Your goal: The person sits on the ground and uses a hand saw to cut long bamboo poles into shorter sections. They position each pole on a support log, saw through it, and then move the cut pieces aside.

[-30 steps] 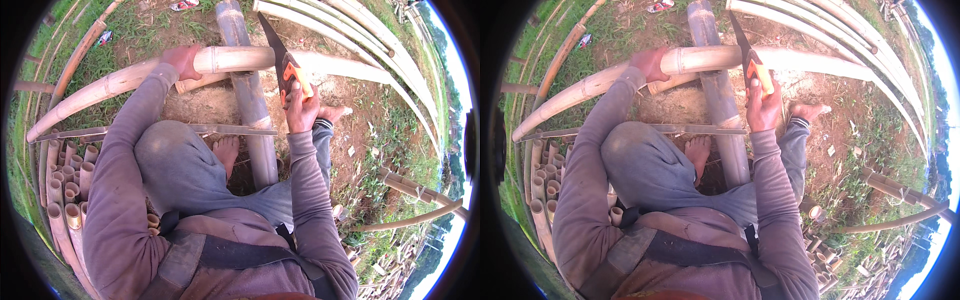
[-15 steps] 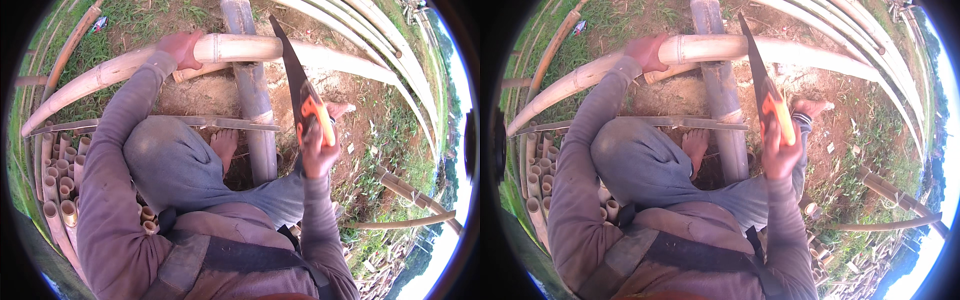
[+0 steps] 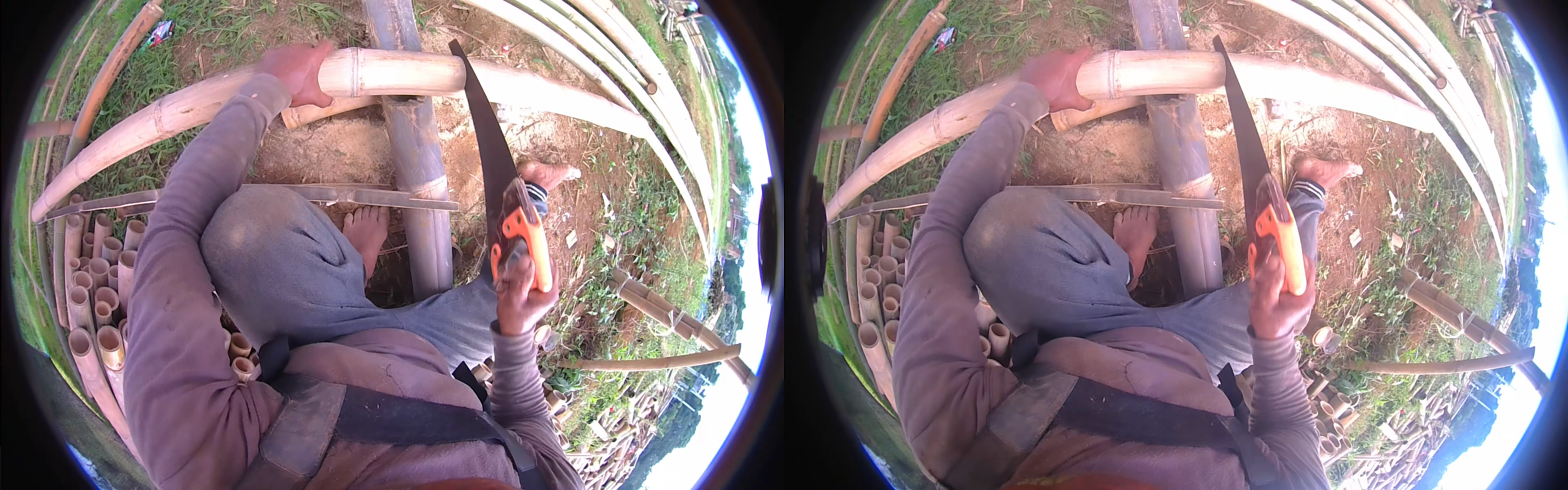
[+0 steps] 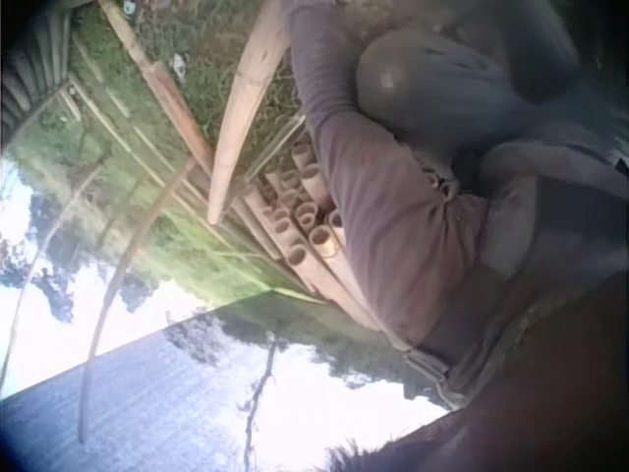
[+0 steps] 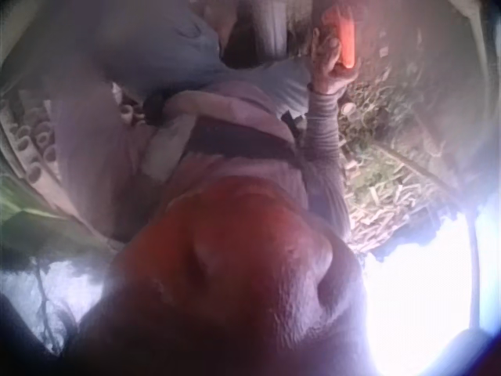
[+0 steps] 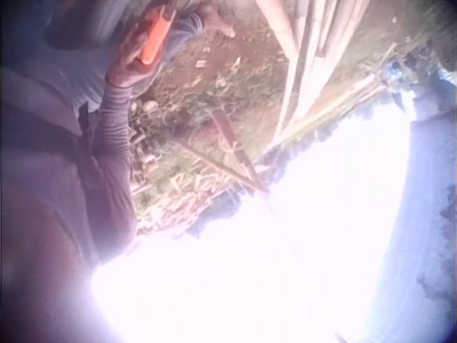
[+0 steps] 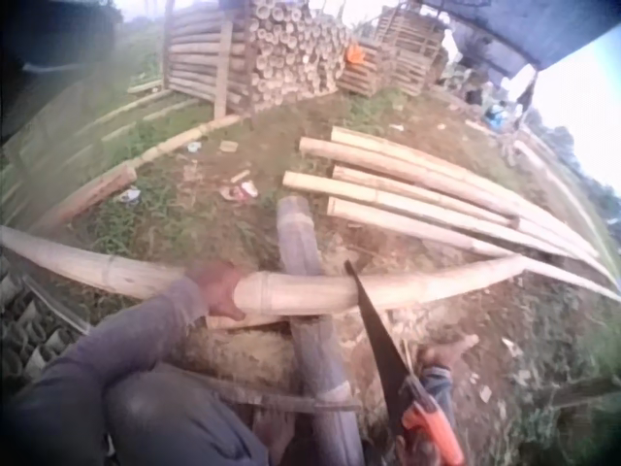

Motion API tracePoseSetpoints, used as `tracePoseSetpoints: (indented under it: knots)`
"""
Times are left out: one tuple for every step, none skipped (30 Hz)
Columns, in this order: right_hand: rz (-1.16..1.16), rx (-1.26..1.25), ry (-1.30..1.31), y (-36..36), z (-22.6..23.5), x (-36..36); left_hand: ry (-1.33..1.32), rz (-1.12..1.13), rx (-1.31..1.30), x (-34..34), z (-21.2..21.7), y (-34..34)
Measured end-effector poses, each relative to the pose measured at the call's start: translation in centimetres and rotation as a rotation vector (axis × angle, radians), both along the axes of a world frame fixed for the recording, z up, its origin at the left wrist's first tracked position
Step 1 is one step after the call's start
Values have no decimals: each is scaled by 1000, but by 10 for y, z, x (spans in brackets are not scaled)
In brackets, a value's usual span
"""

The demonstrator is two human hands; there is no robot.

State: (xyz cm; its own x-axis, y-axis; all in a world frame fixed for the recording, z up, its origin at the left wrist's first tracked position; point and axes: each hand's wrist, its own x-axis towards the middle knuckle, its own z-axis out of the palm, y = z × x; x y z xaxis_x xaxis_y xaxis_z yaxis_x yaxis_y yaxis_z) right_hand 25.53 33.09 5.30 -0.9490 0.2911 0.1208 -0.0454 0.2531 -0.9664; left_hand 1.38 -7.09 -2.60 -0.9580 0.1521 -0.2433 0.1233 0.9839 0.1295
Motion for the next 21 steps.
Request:
tracePoseSetpoints:
  knots:
    - [25, -161, 21, -11, -20, -42, 5, -11, 5, -2, 1, 2]
    - [71, -102, -55, -22, -24, -94, 2, -22, 17, 2, 0, 6]
    - [111, -34, -126, -34, -26, -145, 12, -23, 18, 2, -1, 10]
    - [129, 130, -145, -46, -17, -188, 34, -6, -1, 1, 1, 7]
    - [122, 182, -81, -49, -24, -204, 42, 6, -17, 3, 2, 5]
    - [108, 243, -34, -48, -35, -209, 11, 18, -11, 5, 4, 5]
    - [93, 304, 12, -43, -42, -206, -19, 27, -5, 3, 7, 4]
    - [130, 113, -109, -55, -21, -170, -58, 55, -5, 7, 6, -2]
    - [123, -55, -189, -40, -20, -132, -28, 50, -2, 2, 9, -6]
    - [118, -59, -120, -26, -15, -84, -10, 51, 3, 1, 6, -10]
    - [120, -65, -49, -11, -11, -38, -14, 49, 10, 9, -2, -9]
    - [103, 82, -86, 10, -11, 1, -26, 33, 12, 7, -5, -6]
    - [97, 224, -128, 30, -13, 38, -34, 32, 7, 5, -6, -8]
    - [72, 208, -79, 25, -16, 38, -44, 18, -7, 5, -6, -5]
    - [48, 196, -25, 13, -13, 33, -38, 20, -21, 4, -4, -1]
    - [8, -38, 50, -5, -21, 4, -33, 23, -35, 6, 0, 4]
    - [76, 63, 56, -9, -33, -40, -22, 27, -49, 6, 5, 6]
    - [87, 138, 16, -16, -41, -97, -39, 11, -31, 6, 7, 12]
    - [92, 220, -25, -21, -47, -154, -48, -5, -11, 2, 8, 17]
    - [79, 160, -112, -49, -23, -195, -52, 3, -12, -2, 12, 13]
    - [82, 175, -88, -57, -22, -197, -58, 12, -10, -2, 16, 9]
